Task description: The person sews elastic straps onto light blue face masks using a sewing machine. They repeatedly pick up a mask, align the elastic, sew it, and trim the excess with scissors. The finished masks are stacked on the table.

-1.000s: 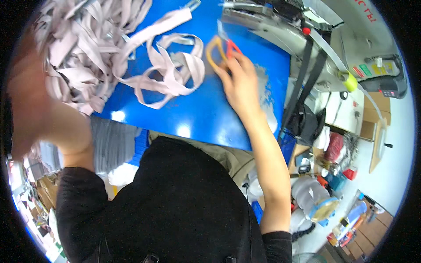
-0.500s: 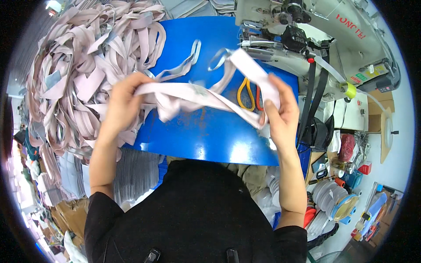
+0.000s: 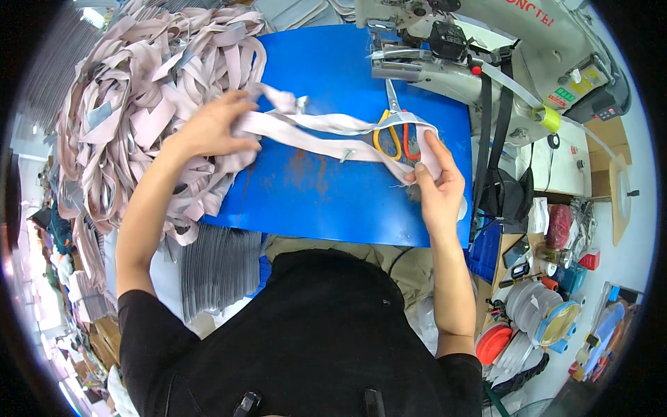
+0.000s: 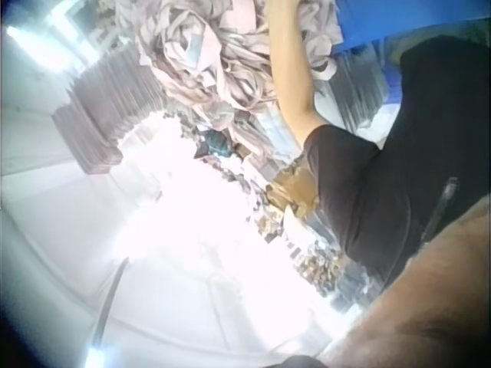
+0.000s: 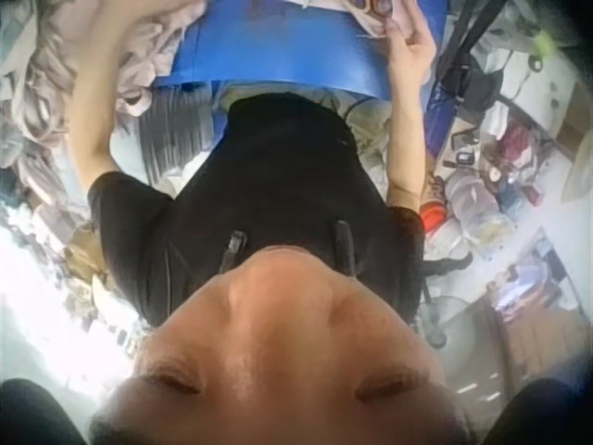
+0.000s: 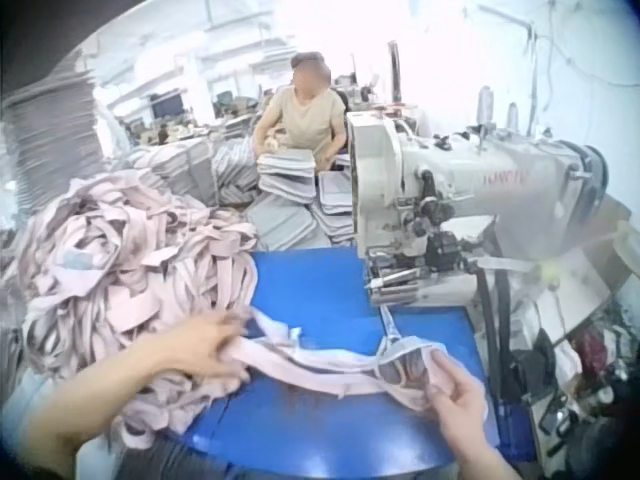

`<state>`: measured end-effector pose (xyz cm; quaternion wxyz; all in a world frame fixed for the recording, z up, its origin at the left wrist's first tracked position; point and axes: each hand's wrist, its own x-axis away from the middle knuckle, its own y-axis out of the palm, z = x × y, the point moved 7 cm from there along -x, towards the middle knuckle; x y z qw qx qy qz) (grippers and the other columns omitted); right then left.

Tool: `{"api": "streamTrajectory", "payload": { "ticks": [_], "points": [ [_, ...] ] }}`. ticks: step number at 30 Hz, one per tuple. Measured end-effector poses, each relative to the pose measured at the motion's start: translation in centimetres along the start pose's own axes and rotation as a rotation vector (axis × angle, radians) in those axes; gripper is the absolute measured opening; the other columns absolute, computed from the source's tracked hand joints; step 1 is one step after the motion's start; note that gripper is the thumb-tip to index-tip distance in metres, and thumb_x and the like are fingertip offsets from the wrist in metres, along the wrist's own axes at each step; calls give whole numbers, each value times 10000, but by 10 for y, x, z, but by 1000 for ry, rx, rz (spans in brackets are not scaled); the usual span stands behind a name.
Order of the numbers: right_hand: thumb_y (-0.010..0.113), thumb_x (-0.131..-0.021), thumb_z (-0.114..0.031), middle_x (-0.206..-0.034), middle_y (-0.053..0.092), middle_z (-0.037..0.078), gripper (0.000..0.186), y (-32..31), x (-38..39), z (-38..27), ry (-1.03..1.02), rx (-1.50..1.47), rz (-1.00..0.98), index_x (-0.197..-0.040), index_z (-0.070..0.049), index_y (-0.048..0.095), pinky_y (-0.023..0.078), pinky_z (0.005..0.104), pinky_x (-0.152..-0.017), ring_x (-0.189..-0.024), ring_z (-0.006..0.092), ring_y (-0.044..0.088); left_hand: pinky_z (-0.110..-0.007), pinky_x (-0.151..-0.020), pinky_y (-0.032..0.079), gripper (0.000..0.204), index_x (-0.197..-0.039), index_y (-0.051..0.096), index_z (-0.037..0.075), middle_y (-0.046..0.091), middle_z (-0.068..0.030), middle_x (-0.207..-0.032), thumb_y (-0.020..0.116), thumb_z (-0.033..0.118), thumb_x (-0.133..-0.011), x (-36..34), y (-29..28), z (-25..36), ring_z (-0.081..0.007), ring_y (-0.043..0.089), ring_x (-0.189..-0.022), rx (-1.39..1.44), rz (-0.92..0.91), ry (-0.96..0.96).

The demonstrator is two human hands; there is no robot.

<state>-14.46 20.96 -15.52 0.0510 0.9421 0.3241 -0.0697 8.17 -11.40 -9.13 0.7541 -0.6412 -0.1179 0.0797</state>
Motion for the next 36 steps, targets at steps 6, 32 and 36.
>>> {"api": "streamTrajectory", "payload": {
  "ticks": [6, 32, 36],
  "points": [
    [677, -962, -3, -1208, 707, 102, 326, -79, 26, 21, 184, -38, 56, -1286, 22, 700, 537, 259, -807, -901, 124, 661, -491, -1097, 459, 725, -1536, 461, 84, 466, -275, -1518, 698, 409, -933, -47, 58, -20, -454, 547, -1316, 136, 26, -177],
    [648, -969, 3, -1205, 696, 125, 523, 10, 58, 44, 584, -615, -201, -1471, 28, 505, 584, 234, -520, -840, 146, 729, -456, -852, 533, 259, -1037, 742, 47, 743, -200, -1007, 644, 53, -797, 237, -327, -188, -376, 700, -958, -619, 1185, -682],
    [574, -946, 41, -1183, 700, 120, 550, 33, 55, 51, 654, -548, -260, -1490, 17, 495, 579, 226, -509, -845, 137, 725, -473, -943, 517, 377, -1182, 683, 56, 704, -225, -1167, 630, 13, -812, 252, -225, -267, -413, 671, -1092, -496, 646, -680]
  ]
}}
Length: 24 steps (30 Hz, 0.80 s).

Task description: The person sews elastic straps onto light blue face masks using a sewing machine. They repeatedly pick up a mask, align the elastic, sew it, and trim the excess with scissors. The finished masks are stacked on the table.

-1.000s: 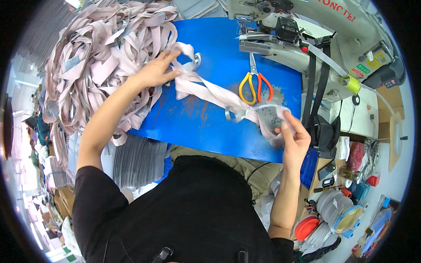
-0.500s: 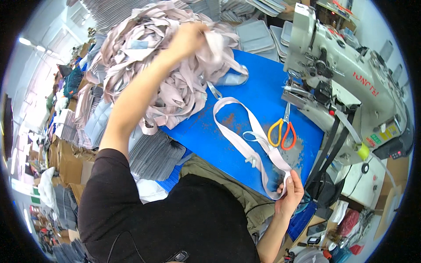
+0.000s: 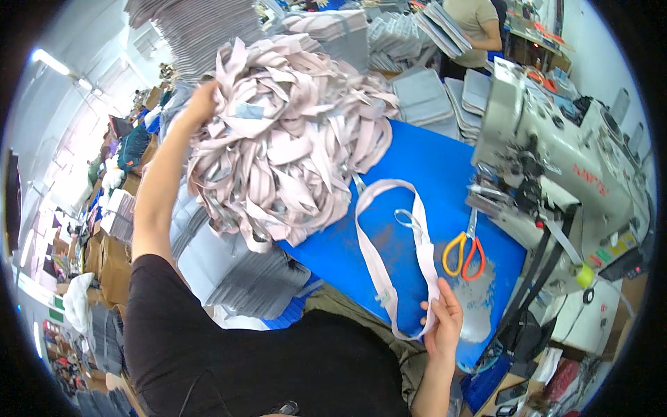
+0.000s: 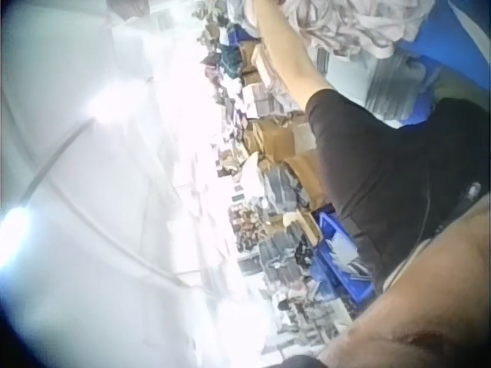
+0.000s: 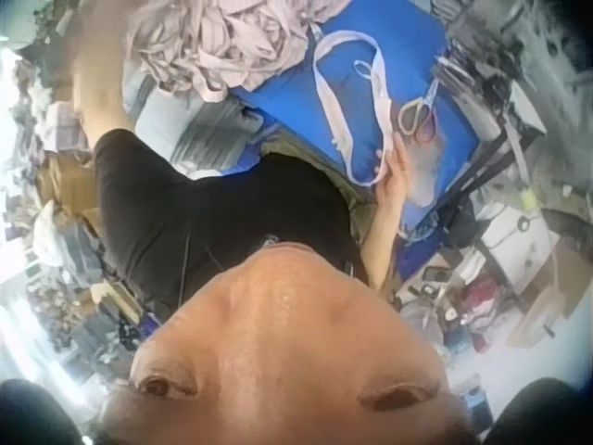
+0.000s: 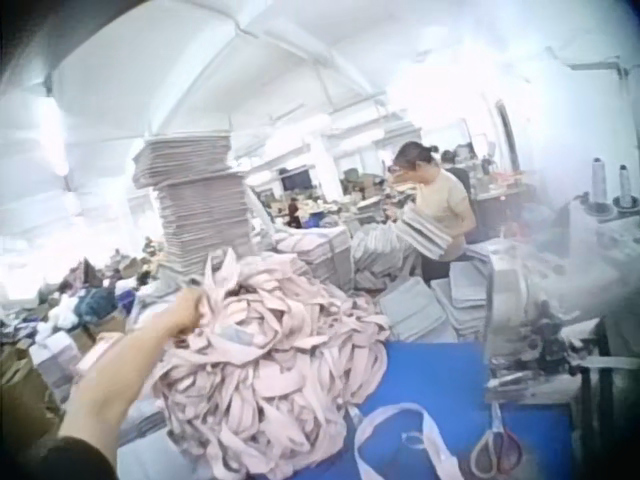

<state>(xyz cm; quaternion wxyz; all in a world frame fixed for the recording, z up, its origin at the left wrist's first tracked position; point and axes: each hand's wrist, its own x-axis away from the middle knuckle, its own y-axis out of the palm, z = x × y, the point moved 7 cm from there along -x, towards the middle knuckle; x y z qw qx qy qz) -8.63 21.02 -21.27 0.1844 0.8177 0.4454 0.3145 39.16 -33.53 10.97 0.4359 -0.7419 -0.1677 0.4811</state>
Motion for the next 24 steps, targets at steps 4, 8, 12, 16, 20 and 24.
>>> {"api": "streamTrajectory", "payload": {
  "ticks": [4, 8, 12, 16, 20, 24],
  "points": [
    [576, -955, -8, -1153, 703, 98, 513, 18, -16, 6, 40, 61, 26, -1466, 6, 535, 561, 244, -506, -834, 124, 708, -421, -940, 527, 410, -1166, 673, 60, 698, -188, -1202, 623, -52, -775, 14, 23, 22, -343, 661, -1162, 241, -128, 12],
    [609, -971, -60, -1115, 712, 81, 493, 35, -29, 2, 17, 62, 53, -1459, -11, 551, 557, 243, -518, -833, 121, 701, -406, -928, 539, 521, -1287, 677, 77, 690, -168, -1282, 620, 24, -771, -11, -40, 36, -308, 669, -1143, 184, -428, 137],
    [603, -964, -45, -1089, 740, 77, 500, 39, -34, -6, -22, 28, 127, -1462, -56, 564, 538, 231, -458, -737, 111, 701, -315, -677, 601, 461, -1264, 719, 49, 721, -116, -1230, 676, 193, -828, -49, -154, 49, -215, 748, -893, 410, -530, -274],
    [585, -947, -1, -1116, 726, 90, 530, 55, -35, -4, 13, 1, 102, -1475, -39, 542, 546, 232, -459, -738, 111, 698, -369, -679, 543, 189, -1022, 770, 117, 748, -110, -891, 715, 241, -891, -131, -299, -5, -270, 724, -810, -162, 872, 84],
    [561, -931, -2, -1225, 720, 149, 574, 73, -36, 4, 52, -55, 50, -1499, -72, 524, 558, 233, -456, -741, 118, 722, -456, -1059, 466, 413, -1261, 679, 39, 649, -247, -1322, 710, 211, -887, -238, -344, -114, -413, 594, -1246, -229, 909, 14],
    [561, -936, -15, -1289, 692, 187, 557, 78, -26, 0, 1, -98, 54, -1491, -49, 524, 582, 240, -477, -757, 127, 725, -453, -1041, 478, 410, -1256, 691, 41, 662, -247, -1291, 704, 263, -911, -310, -317, -169, -398, 616, -1212, -246, 554, -149]
  ]
}}
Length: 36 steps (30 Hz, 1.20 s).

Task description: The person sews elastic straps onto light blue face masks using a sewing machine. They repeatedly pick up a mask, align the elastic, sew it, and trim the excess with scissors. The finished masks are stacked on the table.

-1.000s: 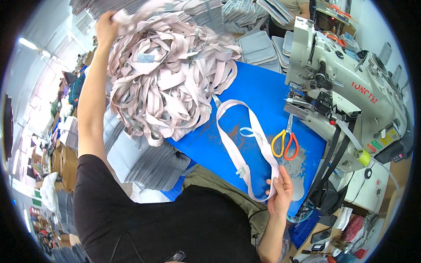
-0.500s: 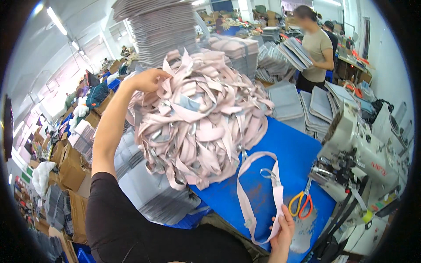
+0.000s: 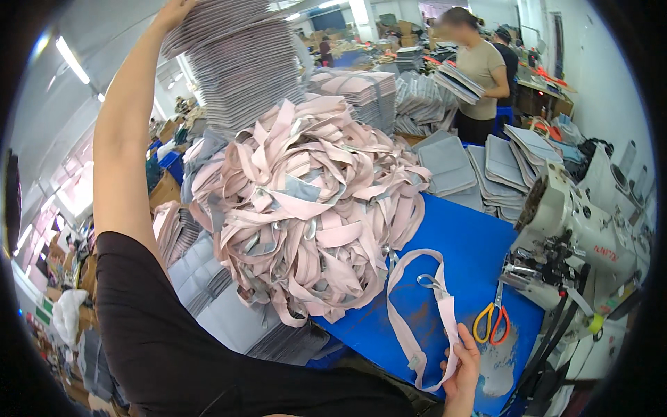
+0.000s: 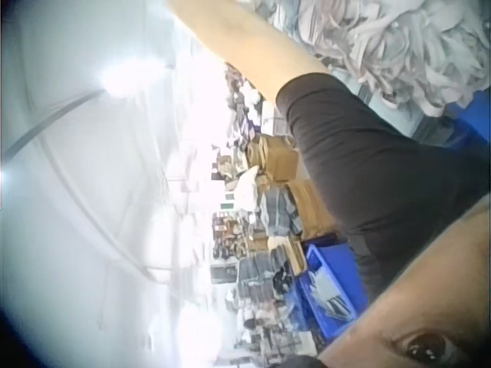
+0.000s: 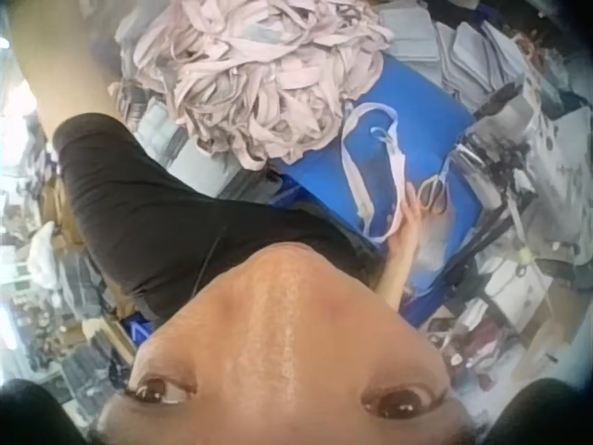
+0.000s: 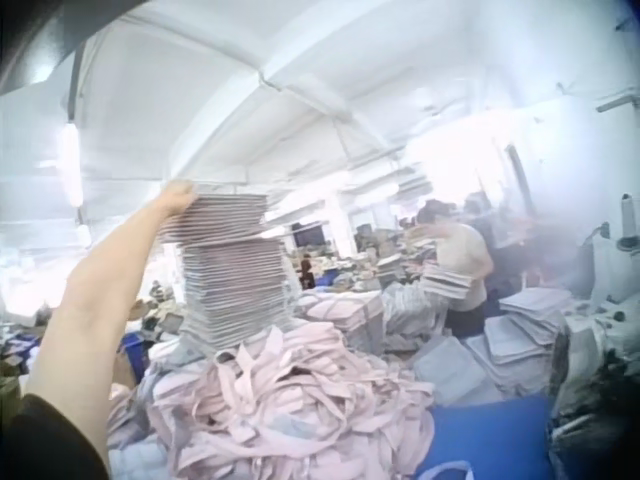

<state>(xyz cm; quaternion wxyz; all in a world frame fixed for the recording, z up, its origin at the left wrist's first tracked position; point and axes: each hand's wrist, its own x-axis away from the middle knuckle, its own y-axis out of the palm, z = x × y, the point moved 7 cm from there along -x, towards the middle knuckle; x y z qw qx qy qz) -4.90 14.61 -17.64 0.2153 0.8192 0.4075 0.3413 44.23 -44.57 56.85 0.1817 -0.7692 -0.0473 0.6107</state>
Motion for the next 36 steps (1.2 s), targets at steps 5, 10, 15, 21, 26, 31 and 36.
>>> {"api": "streamTrajectory", "payload": {
  "ticks": [5, 10, 15, 21, 26, 31, 36],
  "points": [
    [575, -944, -28, -1291, 688, 149, 529, -14, 10, 3, -48, -3, 17, -1472, -25, 541, 577, 237, -498, -786, 126, 716, -447, -938, 539, 327, -1117, 754, 39, 729, -238, -1124, 683, 296, -928, 13, -25, 44, -377, 706, -1041, 36, -106, -106],
    [590, -949, 4, -1283, 676, 157, 471, 6, 12, -4, -200, -1, 58, -1420, 11, 582, 625, 263, -612, -879, 199, 743, -443, -814, 551, 189, -965, 752, 34, 726, -231, -978, 691, 203, -909, 50, -157, 115, -388, 705, -890, 71, 498, 148],
    [576, -1020, -53, -1329, 640, 170, 408, 22, 24, -61, -587, 269, 94, -1420, 28, 567, 626, 297, -703, -1001, 261, 746, -406, -700, 544, 139, -959, 728, 57, 705, -161, -853, 687, 172, -892, 225, -209, 340, -340, 689, -783, 295, 292, 588],
    [573, -1066, -305, -1140, 694, 104, 416, 88, 0, -68, -402, 323, -184, -1261, 52, 663, 520, 288, -815, -958, 167, 682, -401, -428, 511, 317, -991, 627, -127, 616, -145, -719, 666, 91, -764, 528, -298, 557, -254, 684, -610, 1031, -236, 1077],
    [637, -1004, -204, -872, 691, 28, 205, 53, -2, -77, -508, 743, -236, -1030, -19, 720, 481, 267, -762, -823, 119, 621, -430, -680, 577, 337, -946, 652, -21, 668, -178, -1034, 743, 283, -834, 570, -291, 614, -326, 697, -889, 1584, -548, 916],
    [640, -970, -145, -874, 687, 136, 191, 50, 14, -90, -675, 1030, -537, -1013, 34, 693, 491, 401, -724, -767, 291, 625, -459, -774, 508, 385, -959, 648, 40, 644, -152, -909, 760, 401, -886, 538, -213, 677, -356, 644, -879, 1339, -907, 1251],
    [677, -988, -97, -920, 673, 3, 120, 28, 16, -102, -388, 1163, -492, -1008, 17, 711, 480, 279, -756, -872, 95, 607, -377, -698, 452, 274, -902, 582, 17, 562, -118, -776, 720, 246, -959, 560, -150, 667, -273, 567, -757, 1364, -1502, 1352]
  ]
}}
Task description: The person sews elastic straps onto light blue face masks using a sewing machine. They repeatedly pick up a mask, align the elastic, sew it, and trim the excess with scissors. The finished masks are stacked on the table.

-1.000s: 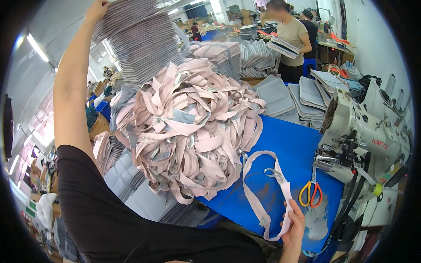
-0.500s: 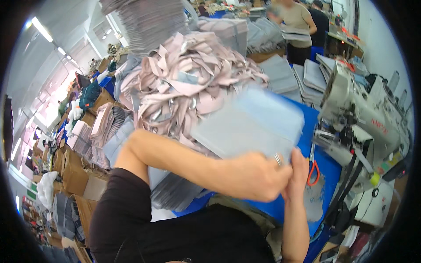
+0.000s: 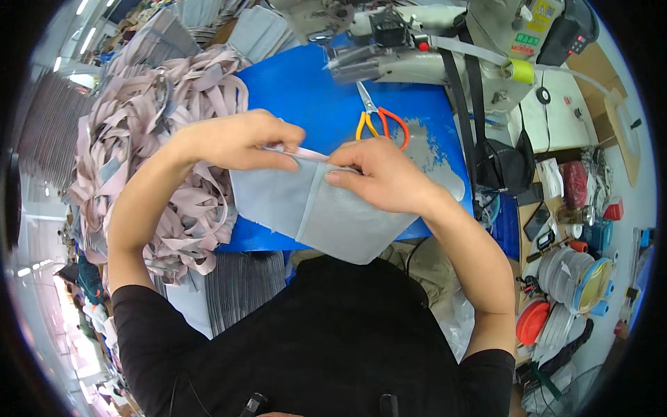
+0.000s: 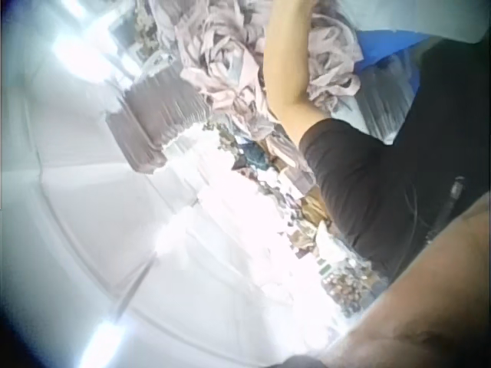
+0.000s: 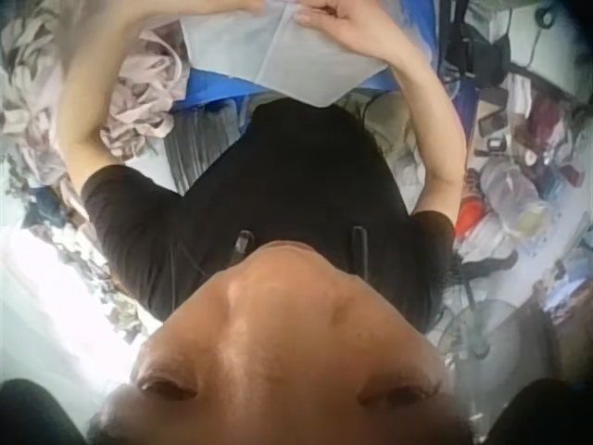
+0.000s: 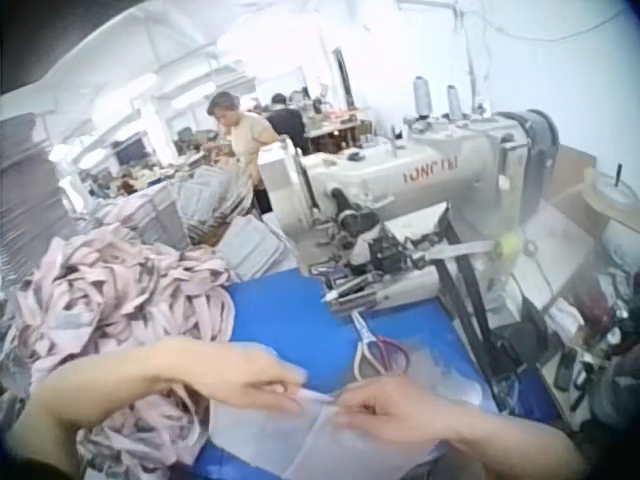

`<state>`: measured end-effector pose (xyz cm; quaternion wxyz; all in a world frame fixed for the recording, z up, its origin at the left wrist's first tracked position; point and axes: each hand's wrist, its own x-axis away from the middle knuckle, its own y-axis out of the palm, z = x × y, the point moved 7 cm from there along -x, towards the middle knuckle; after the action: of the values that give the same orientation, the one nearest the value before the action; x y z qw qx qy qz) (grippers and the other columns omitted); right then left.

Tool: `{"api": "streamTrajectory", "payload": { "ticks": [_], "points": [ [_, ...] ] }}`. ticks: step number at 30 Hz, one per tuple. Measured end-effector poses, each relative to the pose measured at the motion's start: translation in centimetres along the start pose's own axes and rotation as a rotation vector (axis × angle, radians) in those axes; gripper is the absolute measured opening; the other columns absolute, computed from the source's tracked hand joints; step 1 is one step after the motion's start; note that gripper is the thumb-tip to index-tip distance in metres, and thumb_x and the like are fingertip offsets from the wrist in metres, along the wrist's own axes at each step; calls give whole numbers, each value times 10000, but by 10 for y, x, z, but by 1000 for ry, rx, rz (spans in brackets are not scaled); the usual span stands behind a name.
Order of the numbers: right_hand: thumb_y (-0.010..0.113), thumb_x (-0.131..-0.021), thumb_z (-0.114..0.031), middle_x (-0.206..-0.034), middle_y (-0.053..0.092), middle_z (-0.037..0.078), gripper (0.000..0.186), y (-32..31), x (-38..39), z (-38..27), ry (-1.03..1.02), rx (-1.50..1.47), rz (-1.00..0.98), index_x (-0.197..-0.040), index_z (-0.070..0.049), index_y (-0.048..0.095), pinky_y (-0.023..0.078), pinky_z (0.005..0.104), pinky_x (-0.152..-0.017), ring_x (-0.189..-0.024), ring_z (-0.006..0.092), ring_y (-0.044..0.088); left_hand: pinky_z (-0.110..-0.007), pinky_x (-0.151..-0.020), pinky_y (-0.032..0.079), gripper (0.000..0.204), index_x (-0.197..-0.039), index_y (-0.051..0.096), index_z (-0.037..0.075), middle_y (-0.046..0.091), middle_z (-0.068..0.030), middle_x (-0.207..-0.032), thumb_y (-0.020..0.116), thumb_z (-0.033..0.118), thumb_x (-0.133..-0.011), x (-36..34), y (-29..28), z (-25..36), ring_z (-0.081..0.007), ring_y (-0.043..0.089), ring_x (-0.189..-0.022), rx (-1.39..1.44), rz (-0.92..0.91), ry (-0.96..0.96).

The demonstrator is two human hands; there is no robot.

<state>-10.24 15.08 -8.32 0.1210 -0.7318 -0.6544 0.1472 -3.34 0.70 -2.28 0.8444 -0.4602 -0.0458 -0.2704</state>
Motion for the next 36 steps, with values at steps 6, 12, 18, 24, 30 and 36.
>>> {"api": "streamTrajectory", "payload": {
  "ticks": [6, 12, 18, 24, 30, 36],
  "points": [
    [744, -947, -126, -903, 669, 16, 243, -2, 1, 49, 66, -285, 283, -1152, -11, 682, 463, 258, -652, -745, 79, 580, -299, -723, 438, 216, -834, 587, 23, 580, -37, -790, 763, 116, -920, 15, -1, -42, -125, 547, -779, 204, 343, -74],
    [740, -952, -147, -778, 578, -9, 229, 0, 5, 59, 142, -192, 218, -1143, -27, 699, 472, 274, -704, -735, 80, 541, -267, -814, 466, 170, -834, 630, 25, 640, -48, -998, 789, 56, -884, 27, 6, -67, -122, 593, -901, 365, 380, -122],
    [756, -941, -181, -834, 613, 10, 181, -3, 6, 56, 23, -196, 328, -1055, -41, 736, 475, 271, -700, -747, 93, 564, -265, -807, 484, 162, -820, 657, 25, 681, -65, -982, 815, 42, -852, 29, -1, -58, -115, 618, -897, 380, 402, -136],
    [761, -941, -171, -839, 603, 11, 165, 0, 9, 43, 49, -125, 302, -1005, -21, 743, 466, 269, -658, -710, 94, 542, -263, -753, 508, 168, -780, 689, 23, 713, -76, -905, 854, 35, -803, 35, -7, -50, -121, 661, -846, 341, 437, -184],
    [773, -930, -161, -814, 604, 22, 152, 1, 14, 31, 47, -42, 328, -978, -18, 754, 445, 281, -621, -684, 107, 538, -259, -718, 511, 173, -779, 687, 22, 725, -84, -875, 859, 29, -799, 41, -6, -43, -121, 667, -796, 322, 472, -159],
    [787, -914, -170, -789, 614, 37, 163, 5, 15, 29, 64, -27, 339, -948, -14, 758, 426, 290, -593, -652, 111, 523, -253, -706, 510, 183, -776, 677, 23, 729, -77, -873, 857, 30, -807, 43, -6, -37, -111, 666, -782, 285, 459, -146]
  ]
}}
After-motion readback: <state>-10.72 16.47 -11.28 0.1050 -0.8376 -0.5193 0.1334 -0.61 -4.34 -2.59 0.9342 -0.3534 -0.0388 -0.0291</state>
